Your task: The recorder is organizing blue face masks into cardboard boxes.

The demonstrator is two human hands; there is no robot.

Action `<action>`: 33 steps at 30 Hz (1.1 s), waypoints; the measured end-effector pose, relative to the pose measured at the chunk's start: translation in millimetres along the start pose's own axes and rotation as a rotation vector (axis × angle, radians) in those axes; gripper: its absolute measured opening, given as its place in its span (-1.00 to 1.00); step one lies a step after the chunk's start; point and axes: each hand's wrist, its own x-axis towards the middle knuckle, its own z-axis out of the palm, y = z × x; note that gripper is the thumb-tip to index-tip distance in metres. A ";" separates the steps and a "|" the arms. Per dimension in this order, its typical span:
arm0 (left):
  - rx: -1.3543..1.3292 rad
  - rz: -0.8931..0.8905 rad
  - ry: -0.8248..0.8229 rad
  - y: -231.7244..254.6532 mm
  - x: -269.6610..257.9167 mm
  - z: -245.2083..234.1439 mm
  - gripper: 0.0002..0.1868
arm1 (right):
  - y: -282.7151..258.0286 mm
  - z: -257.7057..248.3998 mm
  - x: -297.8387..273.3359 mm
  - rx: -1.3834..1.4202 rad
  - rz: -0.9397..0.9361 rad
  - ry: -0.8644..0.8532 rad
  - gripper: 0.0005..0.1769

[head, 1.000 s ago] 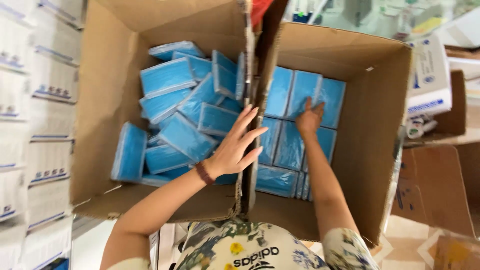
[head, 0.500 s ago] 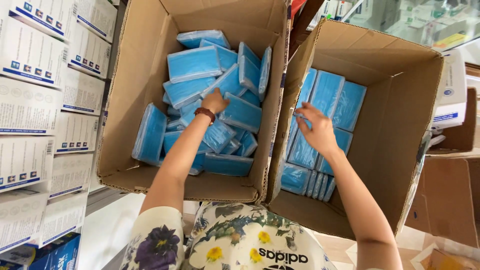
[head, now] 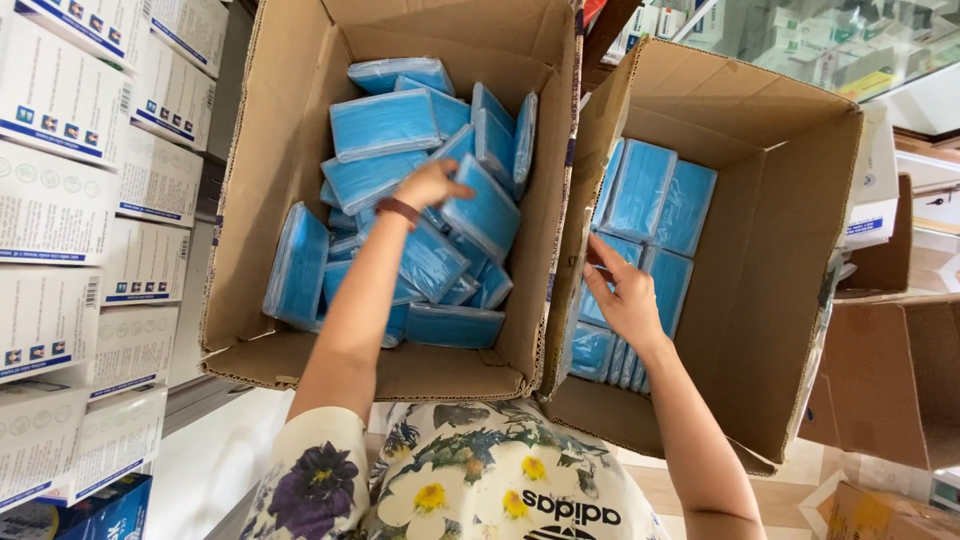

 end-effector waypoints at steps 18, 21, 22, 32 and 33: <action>-0.409 0.488 -0.391 132.8 -105.4 -94.6 -0.45 | 6.8 -13.5 -14.0 0.582 0.110 0.043 -0.57; -0.426 0.493 -0.426 143.4 -107.6 -76.7 -0.46 | 27.5 -12.4 -16.9 0.978 0.191 -0.077 -0.41; -0.423 0.493 -0.441 147.3 -108.3 -68.0 -0.46 | 31.2 -11.5 -17.1 0.979 0.197 -0.061 -0.41; -0.555 0.550 -0.346 185.2 -111.8 12.1 -0.27 | 111.0 -17.2 3.2 1.402 0.337 -0.014 -0.51; -0.562 0.578 -0.253 188.2 -112.8 20.8 -0.23 | 115.5 -24.9 13.6 1.501 0.344 -0.019 -0.55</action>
